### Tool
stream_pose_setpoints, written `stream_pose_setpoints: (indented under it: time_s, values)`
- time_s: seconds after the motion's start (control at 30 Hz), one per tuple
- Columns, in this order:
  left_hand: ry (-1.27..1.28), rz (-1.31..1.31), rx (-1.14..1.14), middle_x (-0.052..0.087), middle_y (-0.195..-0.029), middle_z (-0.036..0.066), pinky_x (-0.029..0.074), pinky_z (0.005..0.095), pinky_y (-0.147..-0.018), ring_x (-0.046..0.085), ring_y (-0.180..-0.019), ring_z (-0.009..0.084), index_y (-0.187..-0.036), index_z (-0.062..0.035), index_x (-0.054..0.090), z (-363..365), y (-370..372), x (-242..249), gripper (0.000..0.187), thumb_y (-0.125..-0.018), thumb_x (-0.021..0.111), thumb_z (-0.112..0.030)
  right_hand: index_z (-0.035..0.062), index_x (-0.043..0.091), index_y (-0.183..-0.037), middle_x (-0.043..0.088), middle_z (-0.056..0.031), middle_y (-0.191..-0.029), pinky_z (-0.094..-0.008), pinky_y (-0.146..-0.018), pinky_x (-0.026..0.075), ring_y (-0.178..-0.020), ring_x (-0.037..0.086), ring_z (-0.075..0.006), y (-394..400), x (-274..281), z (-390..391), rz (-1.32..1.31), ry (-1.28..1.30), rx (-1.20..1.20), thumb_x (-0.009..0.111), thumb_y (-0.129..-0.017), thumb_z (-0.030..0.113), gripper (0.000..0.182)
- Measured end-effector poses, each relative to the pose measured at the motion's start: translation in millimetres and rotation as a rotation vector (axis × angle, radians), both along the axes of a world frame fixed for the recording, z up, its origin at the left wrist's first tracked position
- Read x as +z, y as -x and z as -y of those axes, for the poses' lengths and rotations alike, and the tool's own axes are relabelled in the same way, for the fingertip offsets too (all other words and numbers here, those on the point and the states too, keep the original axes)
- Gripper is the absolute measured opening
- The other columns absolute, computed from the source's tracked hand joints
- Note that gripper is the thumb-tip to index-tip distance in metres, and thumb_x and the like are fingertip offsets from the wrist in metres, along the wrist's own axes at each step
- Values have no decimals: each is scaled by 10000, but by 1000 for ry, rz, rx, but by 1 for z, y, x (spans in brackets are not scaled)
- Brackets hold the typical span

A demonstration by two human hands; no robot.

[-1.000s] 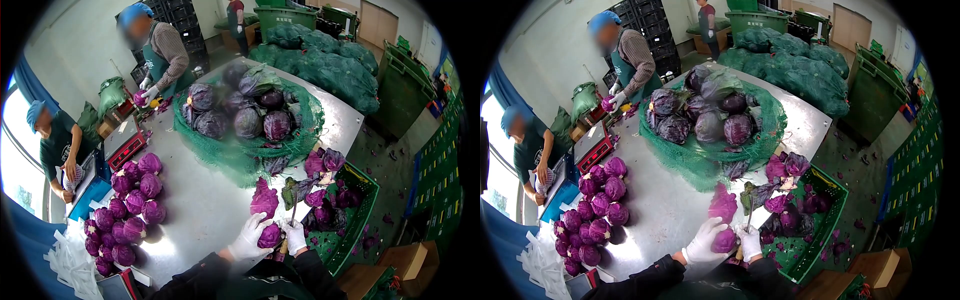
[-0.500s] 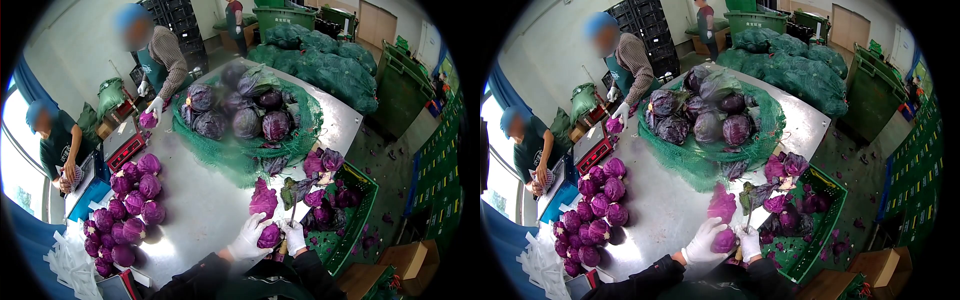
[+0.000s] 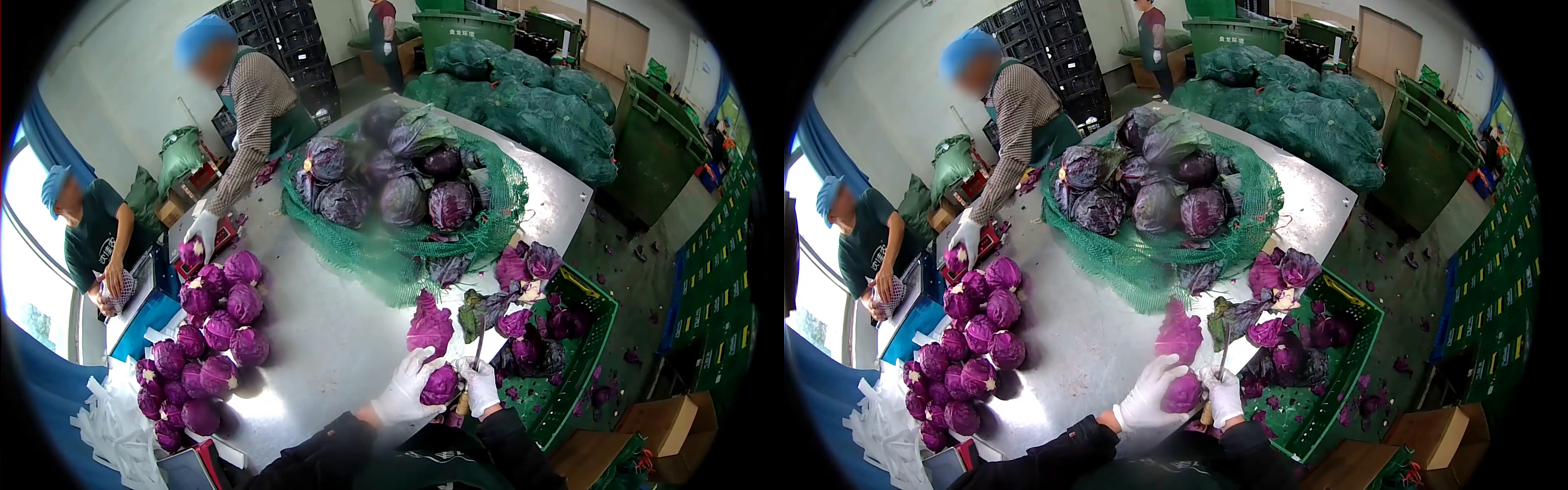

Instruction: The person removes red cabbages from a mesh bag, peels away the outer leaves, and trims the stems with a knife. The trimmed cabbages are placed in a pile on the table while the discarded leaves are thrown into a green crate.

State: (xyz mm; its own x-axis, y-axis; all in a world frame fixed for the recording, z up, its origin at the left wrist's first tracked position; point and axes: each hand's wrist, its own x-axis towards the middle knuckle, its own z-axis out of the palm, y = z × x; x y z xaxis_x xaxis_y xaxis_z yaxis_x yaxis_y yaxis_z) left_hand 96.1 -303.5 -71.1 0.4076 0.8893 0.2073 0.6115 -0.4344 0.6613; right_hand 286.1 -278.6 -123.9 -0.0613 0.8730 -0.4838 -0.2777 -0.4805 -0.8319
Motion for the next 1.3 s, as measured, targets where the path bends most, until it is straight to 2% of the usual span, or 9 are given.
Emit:
stream_pose_setpoints:
  time_s: [0.33,0.43,0.63,0.73,0.83,0.93,1.03,1.3]
  values:
    - [-4,-27,-6,381,-1435,205,333,514,-1114,344,-1351,432,-1415,-85,443,-1,1,0,899,-666,843,-382,68,658,-908,664,9,-825,-200,-513,439,-632,559,-55,0,-2,0,-9,-3,-14,603,-919,41,62]
    - [-3,-27,-5,384,-1432,204,336,515,-1111,348,-1348,434,-1415,-85,444,-1,1,1,900,-664,843,-381,48,665,-852,601,19,-702,-231,-488,391,-543,488,-65,4,3,0,-18,-2,-49,658,-946,147,136]
    - [-2,-29,-2,386,-1430,204,337,516,-1111,351,-1345,434,-1415,-84,445,-1,0,1,905,-659,844,-382,50,661,-844,582,24,-674,-231,-485,385,-526,478,-66,6,8,0,-7,-5,-65,660,-947,156,148]
    - [-20,-20,-7,384,-1429,208,337,516,-1111,352,-1344,436,-1415,-84,444,-1,0,-1,907,-656,844,-378,51,659,-850,579,25,-673,-229,-486,386,-523,477,-65,4,5,0,2,0,-46,662,-945,160,144]
    - [-12,-25,-6,380,-1430,211,334,518,-1111,353,-1342,437,-1413,-82,446,-1,0,2,905,-654,843,-372,51,655,-924,670,-4,-846,-201,-517,413,-631,541,-57,1,0,0,51,30,-13,623,-915,61,35]
    - [-7,-32,-6,379,-1431,213,330,520,-1113,351,-1343,438,-1412,-80,447,0,0,3,902,-654,842,-369,44,654,-923,666,-4,-841,-201,-520,408,-632,540,-58,1,1,1,8,16,-24,630,-918,75,40]
    - [-10,-26,-9,379,-1430,212,328,520,-1114,350,-1343,437,-1411,-80,449,-1,0,2,901,-655,842,-371,56,650,-861,590,24,-685,-227,-485,388,-526,478,-63,5,11,0,14,14,-49,660,-943,150,125]
    - [-15,-47,-8,386,-1420,220,328,505,-1106,361,-1335,428,-1398,-69,437,-1,-1,4,897,-654,847,-358,56,649,-859,599,20,-698,-225,-487,387,-533,480,-62,6,8,0,5,-9,-68,655,-945,142,122]
